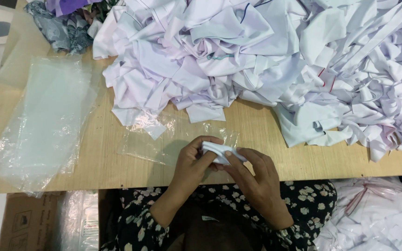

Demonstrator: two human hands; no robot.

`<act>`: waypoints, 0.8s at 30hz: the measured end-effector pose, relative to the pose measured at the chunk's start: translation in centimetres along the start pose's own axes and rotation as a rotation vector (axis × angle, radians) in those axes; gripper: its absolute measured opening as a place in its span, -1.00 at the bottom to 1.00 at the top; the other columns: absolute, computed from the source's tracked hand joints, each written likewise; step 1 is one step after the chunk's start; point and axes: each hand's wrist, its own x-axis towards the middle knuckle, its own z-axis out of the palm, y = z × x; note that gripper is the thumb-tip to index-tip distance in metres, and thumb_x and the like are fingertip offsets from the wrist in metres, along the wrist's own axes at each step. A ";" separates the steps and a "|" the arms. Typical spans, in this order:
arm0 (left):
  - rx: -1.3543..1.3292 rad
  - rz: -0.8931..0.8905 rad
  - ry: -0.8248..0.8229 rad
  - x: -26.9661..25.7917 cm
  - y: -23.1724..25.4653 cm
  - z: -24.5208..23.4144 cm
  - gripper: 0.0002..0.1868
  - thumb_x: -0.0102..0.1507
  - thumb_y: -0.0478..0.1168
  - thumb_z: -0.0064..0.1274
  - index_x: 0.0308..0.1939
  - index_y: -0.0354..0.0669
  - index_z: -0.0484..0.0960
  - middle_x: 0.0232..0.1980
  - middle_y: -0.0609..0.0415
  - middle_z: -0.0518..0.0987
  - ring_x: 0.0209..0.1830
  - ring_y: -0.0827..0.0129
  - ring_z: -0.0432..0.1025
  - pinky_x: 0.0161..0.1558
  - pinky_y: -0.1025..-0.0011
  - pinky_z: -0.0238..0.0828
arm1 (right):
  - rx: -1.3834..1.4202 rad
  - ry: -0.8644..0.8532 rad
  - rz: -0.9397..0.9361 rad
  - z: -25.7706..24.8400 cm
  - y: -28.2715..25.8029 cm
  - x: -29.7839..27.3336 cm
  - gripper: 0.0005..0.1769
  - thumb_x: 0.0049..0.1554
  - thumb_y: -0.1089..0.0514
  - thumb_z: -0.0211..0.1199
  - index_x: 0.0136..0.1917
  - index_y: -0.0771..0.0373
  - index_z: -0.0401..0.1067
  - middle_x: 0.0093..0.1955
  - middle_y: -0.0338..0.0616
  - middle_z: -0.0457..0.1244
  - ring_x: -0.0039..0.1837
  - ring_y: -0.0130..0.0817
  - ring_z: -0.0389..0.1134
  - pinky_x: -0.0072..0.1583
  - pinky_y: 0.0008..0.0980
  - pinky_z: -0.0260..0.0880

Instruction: Folding small white fabric pieces and inserting them into small plastic bags for packaging.

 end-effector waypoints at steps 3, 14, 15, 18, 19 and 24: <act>-0.015 -0.018 -0.002 -0.1 -0.2 0.3 -0.79 0.28 -0.35 0.04 -0.02 -0.23 0.68 -0.38 -0.11 0.65 -0.51 0.31 0.58 -0.35 0.51 0.58 | 0.004 0.025 0.001 0.1 0.5 -0.3 -0.50 0.18 0.24 0.49 0.34 0.18 0.42 0.19 -0.02 0.29 0.09 -0.21 0.37 0.09 -0.29 0.48; -0.054 -0.111 -0.022 -0.1 0.4 0.2 -0.77 0.28 -0.31 0.07 -0.01 -0.24 0.68 -0.32 -0.08 0.65 -0.54 0.33 0.54 -0.38 0.51 0.55 | 0.029 0.060 -0.094 0.5 2.2 -1.9 -0.61 0.21 0.28 0.42 0.26 0.08 0.44 0.28 0.05 0.27 0.16 -0.13 0.41 0.10 -0.24 0.49; -0.076 -0.150 -0.015 0.0 0.3 0.2 -0.76 0.28 -0.37 0.05 0.02 -0.27 0.67 -0.34 -0.11 0.64 -0.58 0.35 0.51 -0.42 0.53 0.51 | 0.032 0.075 -0.088 0.5 2.3 -1.9 -0.67 0.21 0.24 0.41 0.23 0.11 0.46 0.26 0.04 0.31 0.15 -0.13 0.41 0.11 -0.24 0.49; 0.018 -0.142 -0.018 0.0 -0.2 -0.1 -0.72 0.27 -0.30 0.07 0.05 -0.23 0.68 -0.26 -0.10 0.66 -0.53 0.35 0.53 -0.38 0.52 0.58 | 0.102 0.073 -0.032 -0.2 2.2 -1.0 -0.72 0.17 0.21 0.44 0.16 0.15 0.52 0.22 -0.01 0.36 0.14 -0.12 0.40 0.14 -0.24 0.46; 0.019 -0.143 -0.018 0.0 -0.2 0.0 -0.72 0.27 -0.30 0.07 0.05 -0.23 0.68 -0.26 -0.10 0.66 -0.53 0.35 0.53 -0.38 0.52 0.58 | 0.103 0.074 -0.031 -0.1 2.3 -1.1 -0.72 0.17 0.21 0.44 0.16 0.15 0.52 0.22 -0.01 0.36 0.14 -0.12 0.40 0.14 -0.24 0.46; 0.425 0.173 -0.045 -0.7 -0.1 0.1 -0.68 0.34 -0.15 0.04 0.15 -0.11 0.64 -0.34 0.23 0.51 -0.42 0.56 0.35 -0.39 0.61 0.30 | 0.222 0.043 0.164 0.1 3.3 -2.5 -0.66 0.13 0.17 0.44 0.19 0.01 0.55 0.17 -0.24 0.40 0.21 -0.26 0.36 0.25 -0.35 0.30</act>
